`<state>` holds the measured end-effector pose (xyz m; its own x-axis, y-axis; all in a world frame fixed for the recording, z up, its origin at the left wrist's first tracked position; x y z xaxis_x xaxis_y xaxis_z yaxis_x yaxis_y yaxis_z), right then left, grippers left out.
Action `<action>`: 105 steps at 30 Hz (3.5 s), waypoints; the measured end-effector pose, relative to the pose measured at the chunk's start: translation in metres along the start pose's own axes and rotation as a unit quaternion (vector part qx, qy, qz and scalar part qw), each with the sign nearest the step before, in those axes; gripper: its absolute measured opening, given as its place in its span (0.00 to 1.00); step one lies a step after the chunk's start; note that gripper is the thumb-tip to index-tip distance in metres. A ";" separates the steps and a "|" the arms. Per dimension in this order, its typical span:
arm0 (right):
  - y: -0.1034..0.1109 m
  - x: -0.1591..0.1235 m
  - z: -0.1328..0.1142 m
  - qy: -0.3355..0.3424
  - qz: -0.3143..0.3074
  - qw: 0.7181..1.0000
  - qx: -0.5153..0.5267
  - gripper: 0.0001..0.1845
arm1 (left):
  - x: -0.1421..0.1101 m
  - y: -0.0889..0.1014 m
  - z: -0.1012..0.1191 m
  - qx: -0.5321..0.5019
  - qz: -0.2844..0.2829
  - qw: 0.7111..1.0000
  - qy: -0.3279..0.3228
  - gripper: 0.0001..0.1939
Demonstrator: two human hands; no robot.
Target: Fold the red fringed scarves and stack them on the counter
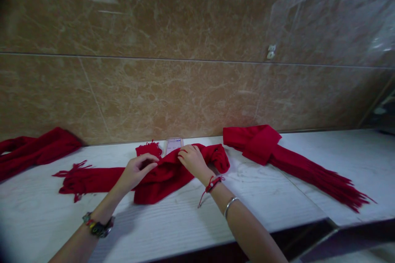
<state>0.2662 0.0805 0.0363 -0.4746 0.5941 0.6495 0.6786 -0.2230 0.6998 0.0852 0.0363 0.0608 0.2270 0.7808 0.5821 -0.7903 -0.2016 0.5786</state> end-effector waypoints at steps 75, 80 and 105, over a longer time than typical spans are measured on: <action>0.069 -0.026 0.093 -0.196 0.111 0.967 -0.120 0.15 | -0.015 0.068 -0.066 0.498 0.224 0.813 0.203 0.15; 0.026 -0.007 0.019 -0.049 -0.028 0.996 0.076 0.16 | -0.002 0.003 -0.031 0.399 0.114 0.910 -0.013 0.20; 0.033 -0.008 -0.011 -0.061 0.144 0.985 0.077 0.06 | -0.001 -0.047 0.000 0.008 0.067 0.998 0.019 0.02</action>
<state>0.2862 0.0601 0.0569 -0.1853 0.6134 0.7678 0.8567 -0.2820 0.4320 0.1225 0.0453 0.0331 0.0976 0.7679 0.6331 -0.8025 -0.3155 0.5065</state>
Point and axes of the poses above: each hand's wrist, its own x-axis towards the middle knuckle, its own y-axis out of the back of the hand, z = x × y, the point moved 4 cm from there along x, towards the middle knuckle, and after that the axes turned 8 degrees about x, right-handed, at the moved point
